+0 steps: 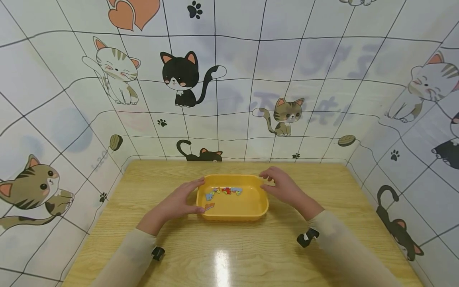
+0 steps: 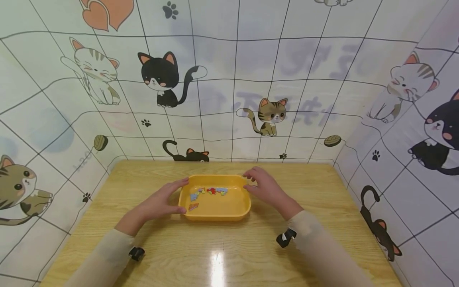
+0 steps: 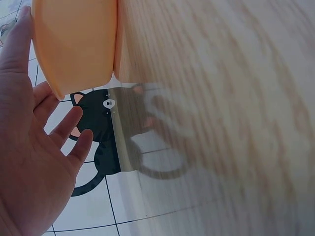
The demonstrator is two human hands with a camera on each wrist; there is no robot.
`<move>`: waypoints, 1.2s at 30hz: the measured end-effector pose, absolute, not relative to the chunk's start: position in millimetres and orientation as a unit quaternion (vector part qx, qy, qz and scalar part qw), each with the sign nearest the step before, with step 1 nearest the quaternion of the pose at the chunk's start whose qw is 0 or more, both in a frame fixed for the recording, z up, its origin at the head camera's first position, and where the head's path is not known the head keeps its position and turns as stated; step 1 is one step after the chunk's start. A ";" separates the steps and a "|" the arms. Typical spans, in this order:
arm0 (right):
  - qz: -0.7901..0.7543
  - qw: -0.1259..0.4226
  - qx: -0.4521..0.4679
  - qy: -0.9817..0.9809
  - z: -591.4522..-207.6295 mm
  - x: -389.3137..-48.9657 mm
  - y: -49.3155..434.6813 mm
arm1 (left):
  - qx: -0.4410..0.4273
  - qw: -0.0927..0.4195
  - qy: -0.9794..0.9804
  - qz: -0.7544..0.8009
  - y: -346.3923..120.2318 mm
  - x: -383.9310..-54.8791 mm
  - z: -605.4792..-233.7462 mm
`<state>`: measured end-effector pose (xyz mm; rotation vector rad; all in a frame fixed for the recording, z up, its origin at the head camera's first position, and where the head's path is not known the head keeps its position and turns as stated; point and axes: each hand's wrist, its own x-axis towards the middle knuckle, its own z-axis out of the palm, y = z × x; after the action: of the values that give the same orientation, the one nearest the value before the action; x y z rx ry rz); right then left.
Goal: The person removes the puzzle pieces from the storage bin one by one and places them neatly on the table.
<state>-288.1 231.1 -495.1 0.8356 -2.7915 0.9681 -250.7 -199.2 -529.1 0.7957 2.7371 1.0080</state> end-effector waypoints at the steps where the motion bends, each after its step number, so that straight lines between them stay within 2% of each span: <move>1: 0.306 0.031 0.279 -0.910 -494.9 -287.6 225.5 | 0.264 0.058 0.903 0.333 -199.1 -250.5 -528.8; 12: 0.191 -0.067 0.334 -0.920 -494.3 -285.6 172.9 | 0.276 0.050 0.899 0.335 -198.3 -250.8 -527.5; 25: 0.111 -0.066 0.353 -0.927 -509.0 -296.2 144.9 | 0.277 0.051 0.897 0.340 -199.7 -252.2 -530.7; 36: 0.123 -0.093 0.336 -0.929 -515.6 -290.6 131.9 | 0.281 0.047 0.896 0.340 -199.5 -252.9 -532.7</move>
<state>-290.6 131.9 -515.6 1.1240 -3.1040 0.4122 -252.9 -199.5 -532.7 0.8591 2.7350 1.0368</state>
